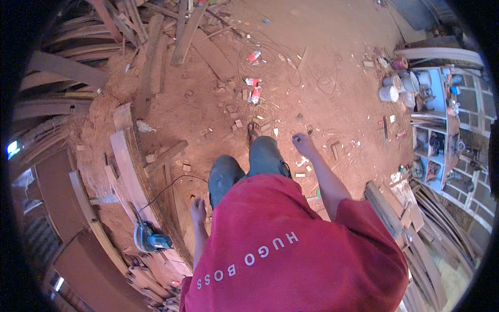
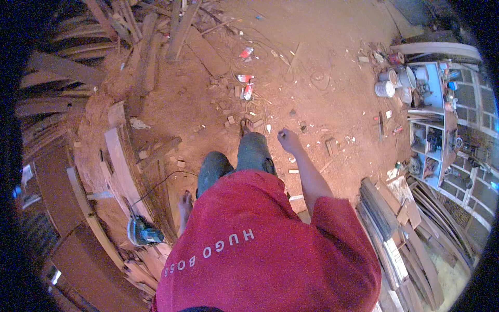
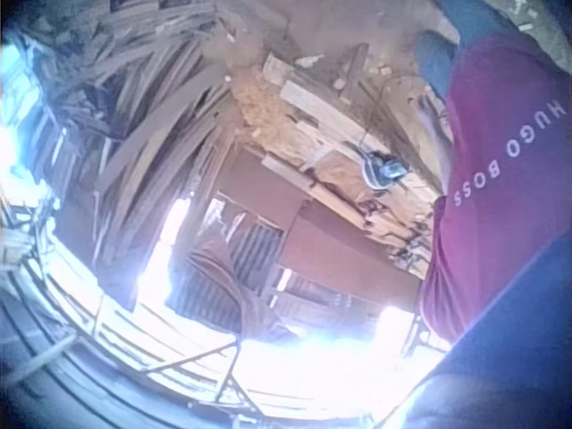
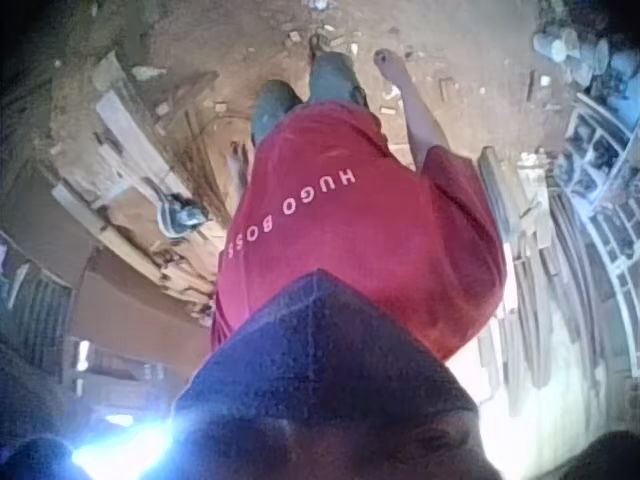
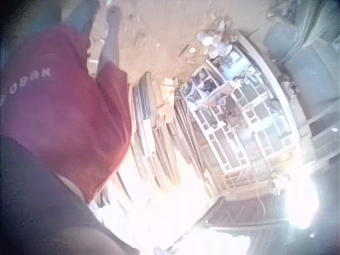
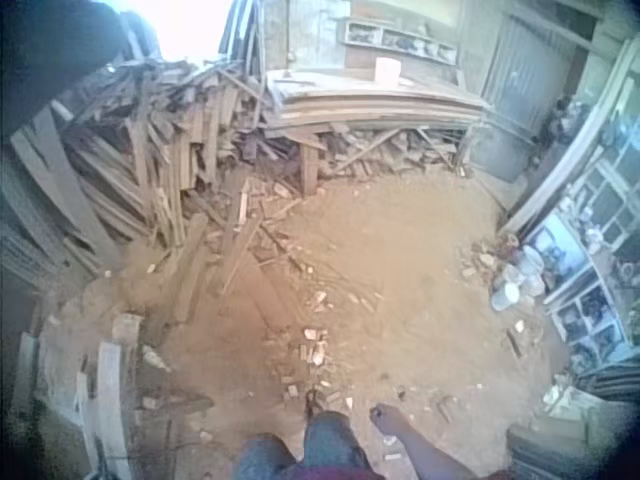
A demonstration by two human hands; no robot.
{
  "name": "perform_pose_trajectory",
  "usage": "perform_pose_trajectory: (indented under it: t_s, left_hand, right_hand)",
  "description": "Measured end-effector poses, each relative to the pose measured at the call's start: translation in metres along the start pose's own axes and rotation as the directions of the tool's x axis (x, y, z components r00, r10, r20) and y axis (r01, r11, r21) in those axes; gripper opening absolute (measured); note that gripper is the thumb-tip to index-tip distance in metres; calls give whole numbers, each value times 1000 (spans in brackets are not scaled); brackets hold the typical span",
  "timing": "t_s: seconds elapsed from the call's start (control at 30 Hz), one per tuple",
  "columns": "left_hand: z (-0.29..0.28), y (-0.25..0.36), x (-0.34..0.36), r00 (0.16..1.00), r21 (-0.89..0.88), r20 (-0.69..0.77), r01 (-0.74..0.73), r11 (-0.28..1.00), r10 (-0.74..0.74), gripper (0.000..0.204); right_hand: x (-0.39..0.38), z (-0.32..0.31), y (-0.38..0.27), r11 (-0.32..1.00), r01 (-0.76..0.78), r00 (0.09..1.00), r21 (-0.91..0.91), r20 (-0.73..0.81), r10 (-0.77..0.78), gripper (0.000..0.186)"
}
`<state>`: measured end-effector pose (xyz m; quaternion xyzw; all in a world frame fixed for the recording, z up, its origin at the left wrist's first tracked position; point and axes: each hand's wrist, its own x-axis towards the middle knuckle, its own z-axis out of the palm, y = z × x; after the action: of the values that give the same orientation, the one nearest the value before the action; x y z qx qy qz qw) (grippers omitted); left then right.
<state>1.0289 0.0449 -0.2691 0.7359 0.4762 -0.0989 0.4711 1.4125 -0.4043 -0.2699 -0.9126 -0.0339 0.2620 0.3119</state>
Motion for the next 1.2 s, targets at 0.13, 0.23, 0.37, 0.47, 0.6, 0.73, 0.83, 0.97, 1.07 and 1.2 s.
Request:
perform_pose_trajectory:
  t_s: [0.13, 0.23, 0.37, 0.47, 0.6, 0.73, 0.83, 0.97, 1.07, 1.2]
  left_hand:
    - [14, 224, 41, 991, 132, 90, -108, 985, 96, 32]
    - [17, 288, 61, 971, 145, 40, -238, 960, 234, 32]
    - [18, 286, 105, 928, 134, 2, -369, 920, 372, 32]
    - [24, 202, 163, 976, 75, 89, -207, 975, 200, 30]
    - [16, 105, 235, 963, 5, 245, -119, 993, 114, 31]
    - [24, 144, 292, 940, 164, 341, -49, 985, -11, 30]
    - [38, 266, 279, 956, 93, 292, -21, 995, -7, 28]
    - [105, 419, 262, 992, -27, 126, -17, 1000, 20, 29]
    - [184, 445, 275, 974, -13, 226, 12, 1000, -9, 37]
    - [298, 372, 277, 982, 194, 190, -25, 981, -13, 56]
  right_hand:
    - [63, -48, -19, 997, -70, 998, 33, 10, 70, 28]
    - [85, -57, -22, 995, -76, 996, 63, -35, 78, 30]
    - [98, -40, -1, 998, -52, 998, -20, -45, 51, 30]
    - [99, -32, 1, 991, -134, 991, -7, -6, 134, 29]
    - [103, -43, -17, 963, -266, 960, 39, -75, 269, 28]
    - [121, -76, -38, 932, -362, 914, -5, -196, 354, 25]
    - [167, -87, -20, 932, -360, 919, -39, -186, 347, 23]
    - [261, -70, 44, 912, -392, 918, -119, -110, 380, 20]
    - [372, -16, 133, 919, -386, 920, -79, -109, 377, 18]
    - [522, 60, 267, 938, -346, 919, 30, -190, 345, 18]
